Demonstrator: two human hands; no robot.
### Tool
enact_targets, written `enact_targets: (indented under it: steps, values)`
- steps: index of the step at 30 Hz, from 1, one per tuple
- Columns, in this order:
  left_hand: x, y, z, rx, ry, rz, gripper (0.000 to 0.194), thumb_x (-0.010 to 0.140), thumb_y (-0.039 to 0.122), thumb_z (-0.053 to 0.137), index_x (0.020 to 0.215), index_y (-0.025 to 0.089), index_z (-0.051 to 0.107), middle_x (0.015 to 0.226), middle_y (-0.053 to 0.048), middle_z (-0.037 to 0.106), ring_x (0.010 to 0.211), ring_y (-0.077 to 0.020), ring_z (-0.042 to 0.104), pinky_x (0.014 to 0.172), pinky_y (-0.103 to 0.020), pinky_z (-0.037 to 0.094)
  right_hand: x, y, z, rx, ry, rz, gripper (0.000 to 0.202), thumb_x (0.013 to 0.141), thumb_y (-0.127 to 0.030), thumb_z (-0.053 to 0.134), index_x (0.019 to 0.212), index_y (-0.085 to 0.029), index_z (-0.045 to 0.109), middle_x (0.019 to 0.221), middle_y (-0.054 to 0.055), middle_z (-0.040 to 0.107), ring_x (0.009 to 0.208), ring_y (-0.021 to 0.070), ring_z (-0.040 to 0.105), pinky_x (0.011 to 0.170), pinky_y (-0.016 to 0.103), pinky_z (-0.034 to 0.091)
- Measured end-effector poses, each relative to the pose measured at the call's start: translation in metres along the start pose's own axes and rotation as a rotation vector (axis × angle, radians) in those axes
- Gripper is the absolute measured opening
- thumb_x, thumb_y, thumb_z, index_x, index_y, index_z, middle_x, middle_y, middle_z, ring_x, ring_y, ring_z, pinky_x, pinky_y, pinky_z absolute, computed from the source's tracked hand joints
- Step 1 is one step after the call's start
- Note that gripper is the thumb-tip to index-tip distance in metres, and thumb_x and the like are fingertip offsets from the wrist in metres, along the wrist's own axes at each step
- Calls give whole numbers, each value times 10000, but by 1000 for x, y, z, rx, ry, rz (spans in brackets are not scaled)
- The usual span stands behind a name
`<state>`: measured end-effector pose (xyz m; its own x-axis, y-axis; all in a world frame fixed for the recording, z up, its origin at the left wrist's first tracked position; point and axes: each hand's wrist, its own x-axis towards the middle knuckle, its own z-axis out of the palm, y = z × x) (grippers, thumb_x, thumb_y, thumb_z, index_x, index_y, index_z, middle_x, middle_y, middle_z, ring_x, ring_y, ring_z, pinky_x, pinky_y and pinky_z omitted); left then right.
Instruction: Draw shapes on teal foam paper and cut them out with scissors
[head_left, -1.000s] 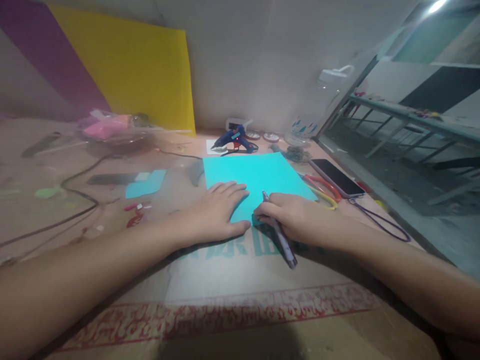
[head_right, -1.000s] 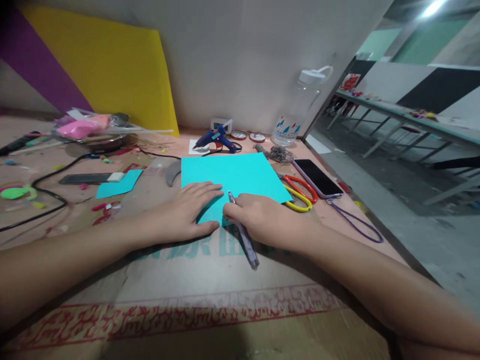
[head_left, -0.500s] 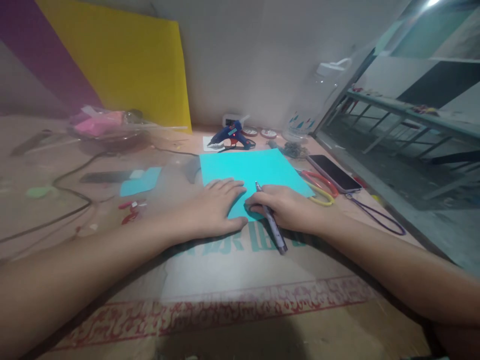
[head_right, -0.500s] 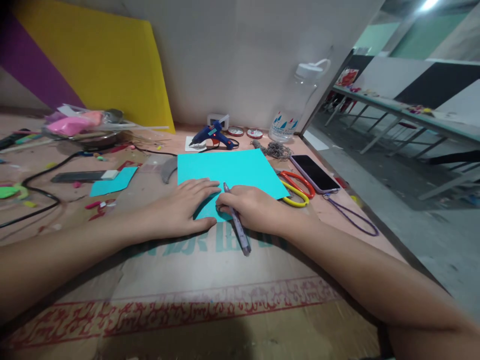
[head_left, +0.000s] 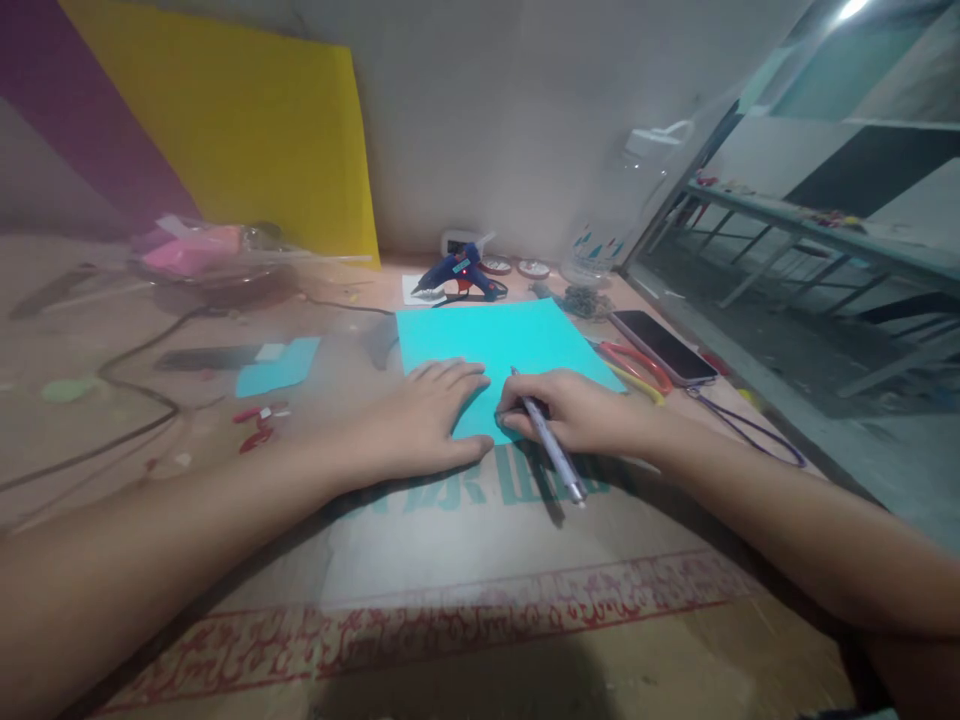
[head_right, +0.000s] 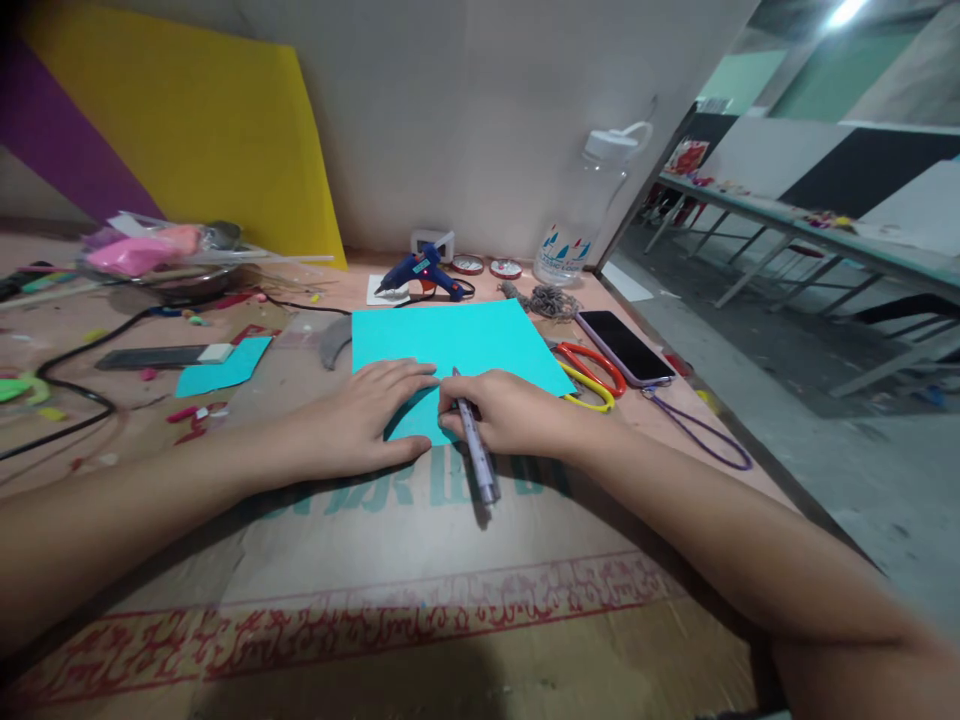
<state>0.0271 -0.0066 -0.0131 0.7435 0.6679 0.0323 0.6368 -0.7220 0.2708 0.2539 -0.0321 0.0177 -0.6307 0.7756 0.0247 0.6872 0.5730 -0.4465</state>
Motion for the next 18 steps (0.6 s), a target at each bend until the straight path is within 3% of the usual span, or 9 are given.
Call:
enact_targets:
  steps: [2,7,12,18]
  values:
    - [0,-1,1,-3,1,7,804,899,591,528,1552,136,410,1649,-149,350,1529,-384,282,1247,-565,246,-1,-1,-1,14,-37,8,88,917,-232,596,901,-182,667,682,-1,640,611,143,567,615,238,391]
    - [1,0,0,3,4,-1,815,897,598,525,1548,122,410,1644,-159,359,1530,-376,286,1256,-551,237,0,2,3,-59,107,-16,109,928,-214,565,940,-174,666,818,56,686,746,177,600,713,273,413]
    - [1,0,0,-3,-2,-8,790,901,587,532,1544,142,419,1647,-150,354,1527,-390,288,1246,-577,250,-1,4,-3,52,-73,48,74,903,-239,607,899,-187,659,706,-4,640,625,143,563,631,244,391]
    - [1,-2,2,5,24,6,794,898,591,537,1535,130,429,1622,-159,396,1506,-396,326,1232,-568,290,2,6,-3,-12,70,35,110,934,-245,564,922,-178,650,801,37,660,729,171,584,700,271,409]
